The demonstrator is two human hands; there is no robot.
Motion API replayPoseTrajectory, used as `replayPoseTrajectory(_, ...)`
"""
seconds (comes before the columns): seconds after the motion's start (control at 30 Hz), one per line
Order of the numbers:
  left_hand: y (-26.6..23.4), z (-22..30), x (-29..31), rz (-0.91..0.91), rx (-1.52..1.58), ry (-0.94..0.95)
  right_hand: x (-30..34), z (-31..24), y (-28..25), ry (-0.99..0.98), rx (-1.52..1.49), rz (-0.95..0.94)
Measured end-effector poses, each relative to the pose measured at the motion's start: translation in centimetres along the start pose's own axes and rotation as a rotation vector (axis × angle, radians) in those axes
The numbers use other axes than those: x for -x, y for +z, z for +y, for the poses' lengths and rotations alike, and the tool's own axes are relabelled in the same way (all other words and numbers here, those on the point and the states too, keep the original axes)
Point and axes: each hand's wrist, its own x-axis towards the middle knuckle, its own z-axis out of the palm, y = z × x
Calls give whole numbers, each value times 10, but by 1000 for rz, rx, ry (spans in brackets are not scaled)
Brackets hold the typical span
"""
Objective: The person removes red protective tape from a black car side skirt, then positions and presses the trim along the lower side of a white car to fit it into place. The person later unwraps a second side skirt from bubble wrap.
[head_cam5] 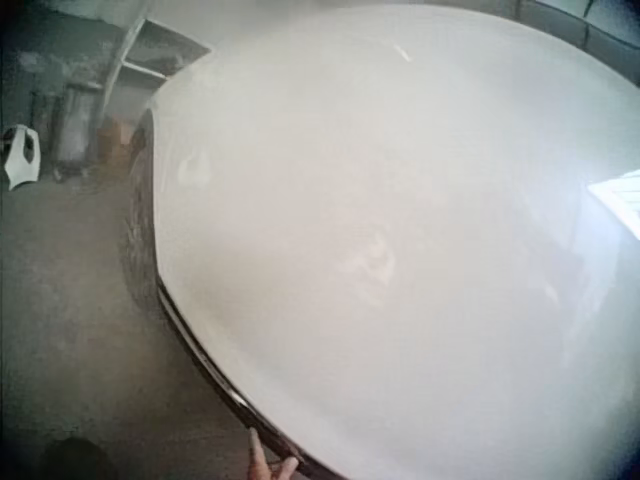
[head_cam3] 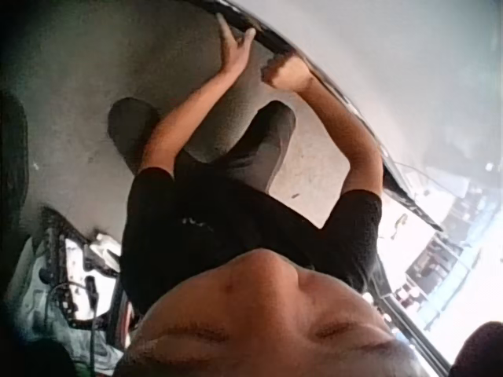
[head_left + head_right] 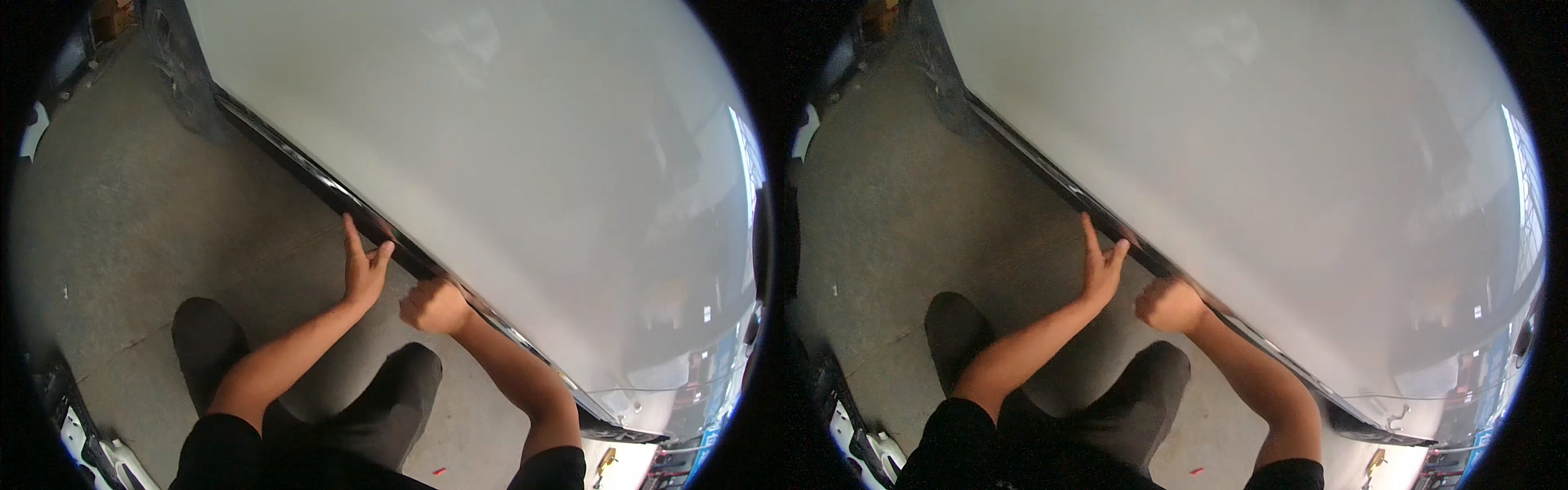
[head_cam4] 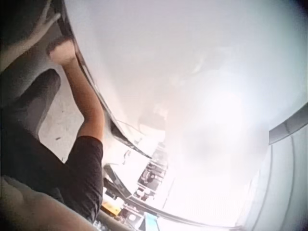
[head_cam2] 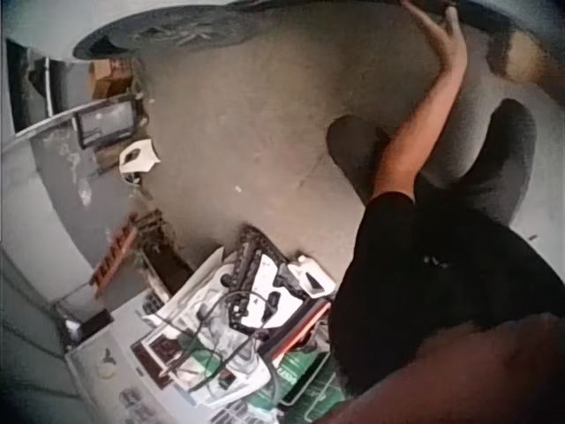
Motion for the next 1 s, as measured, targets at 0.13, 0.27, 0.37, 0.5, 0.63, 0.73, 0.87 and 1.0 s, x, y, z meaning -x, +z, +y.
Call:
replayPoseTrajectory(0.13,-30,10,-37,-4,245,-165,-1,-5,0,92,-20,-4)
replayPoseTrajectory(0.27,-39,13,-45,-57,327,-340,-50,-29,1,-69,-285,-27)
replayPoseTrajectory(0.37,-50,16,-58,-195,155,-318,-100,-77,15,-354,-374,-152)
replayPoseTrajectory(0.5,-66,21,-79,-396,138,-347,-88,-18,74,-146,-275,-363)
replayPoseTrajectory(0.63,-83,21,-91,-371,82,-416,-106,34,36,-47,-138,-96)
replayPoseTrajectory(0.73,-108,39,-116,-188,227,-539,-90,28,34,-5,-122,-147)
replayPoseTrajectory(0.87,-124,51,-136,-332,98,-396,-92,20,14,13,-131,-182)
replayPoseTrajectory(1.0,-97,68,-116,-340,150,-414,-107,-36,18,-98,-291,-161)
